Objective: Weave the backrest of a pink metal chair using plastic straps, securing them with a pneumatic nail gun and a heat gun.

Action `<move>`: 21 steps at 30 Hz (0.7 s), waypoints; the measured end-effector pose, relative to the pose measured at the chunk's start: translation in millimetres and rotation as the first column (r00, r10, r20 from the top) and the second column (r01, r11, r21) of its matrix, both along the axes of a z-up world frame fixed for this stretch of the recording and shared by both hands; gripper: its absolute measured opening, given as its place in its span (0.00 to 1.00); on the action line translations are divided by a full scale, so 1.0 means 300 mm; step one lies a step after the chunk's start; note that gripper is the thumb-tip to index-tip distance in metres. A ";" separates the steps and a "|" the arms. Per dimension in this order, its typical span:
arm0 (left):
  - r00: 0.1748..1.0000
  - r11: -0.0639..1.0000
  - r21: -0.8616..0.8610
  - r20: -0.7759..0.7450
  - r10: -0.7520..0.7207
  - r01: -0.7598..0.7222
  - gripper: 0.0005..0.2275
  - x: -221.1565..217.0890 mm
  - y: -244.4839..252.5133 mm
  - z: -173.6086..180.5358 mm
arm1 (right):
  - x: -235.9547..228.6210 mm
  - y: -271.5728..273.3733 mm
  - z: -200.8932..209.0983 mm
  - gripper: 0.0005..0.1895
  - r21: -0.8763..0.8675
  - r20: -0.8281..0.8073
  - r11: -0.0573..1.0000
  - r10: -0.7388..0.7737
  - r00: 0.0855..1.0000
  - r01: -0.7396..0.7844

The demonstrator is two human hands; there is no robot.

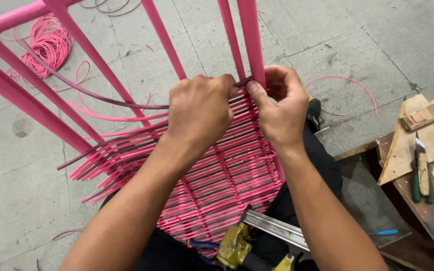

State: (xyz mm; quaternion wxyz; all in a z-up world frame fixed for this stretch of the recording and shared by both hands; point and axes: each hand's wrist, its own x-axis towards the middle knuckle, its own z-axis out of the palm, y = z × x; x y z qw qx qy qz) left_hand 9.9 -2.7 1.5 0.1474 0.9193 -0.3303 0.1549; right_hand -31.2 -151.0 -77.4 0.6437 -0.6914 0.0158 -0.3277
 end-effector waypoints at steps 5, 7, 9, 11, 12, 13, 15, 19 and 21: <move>0.992 0.975 -0.186 0.005 -0.126 0.124 0.06 -0.026 0.031 -0.018 | -0.005 0.016 0.016 0.12 0.043 -0.036 0.999 0.009 0.999 -0.007; 0.990 0.970 -0.199 0.032 -0.136 0.140 0.05 -0.023 0.035 -0.031 | -0.003 0.015 0.020 0.11 0.054 -0.042 0.999 0.006 0.999 -0.004; 0.973 0.970 -0.150 0.160 -0.166 0.190 0.07 -0.018 0.041 -0.042 | -0.003 0.015 0.021 0.12 0.083 -0.057 0.997 0.011 0.998 -0.006; 0.988 0.980 -0.141 0.079 -0.132 0.142 0.05 -0.012 0.029 -0.014 | 0.004 0.005 0.004 0.12 0.114 -0.047 0.993 0.034 0.998 -0.029; 0.995 0.987 -0.128 -0.001 -0.095 0.095 0.05 -0.008 0.024 0.000 | 0.008 0.001 -0.006 0.12 0.145 -0.036 0.988 0.058 0.998 -0.053; 0.995 0.987 -0.127 -0.004 -0.095 0.094 0.05 -0.010 0.015 0.012 | 0.007 -0.002 -0.011 0.12 0.146 -0.038 0.988 0.059 0.998 -0.053; 0.994 0.992 -0.124 -0.108 -0.024 0.010 0.06 -0.010 -0.003 0.034 | 0.007 -0.009 -0.024 0.12 0.223 -0.010 0.968 0.121 0.993 -0.116; 0.994 0.995 -0.104 -0.103 -0.024 0.013 0.06 -0.004 -0.006 0.021 | -0.003 -0.024 -0.035 0.12 0.260 -0.033 0.955 0.155 0.987 -0.142; 0.999 0.991 -0.119 -0.003 -0.054 0.053 0.06 0.000 -0.004 0.011 | -0.024 -0.034 -0.033 0.12 0.121 -0.133 0.991 0.081 0.988 -0.065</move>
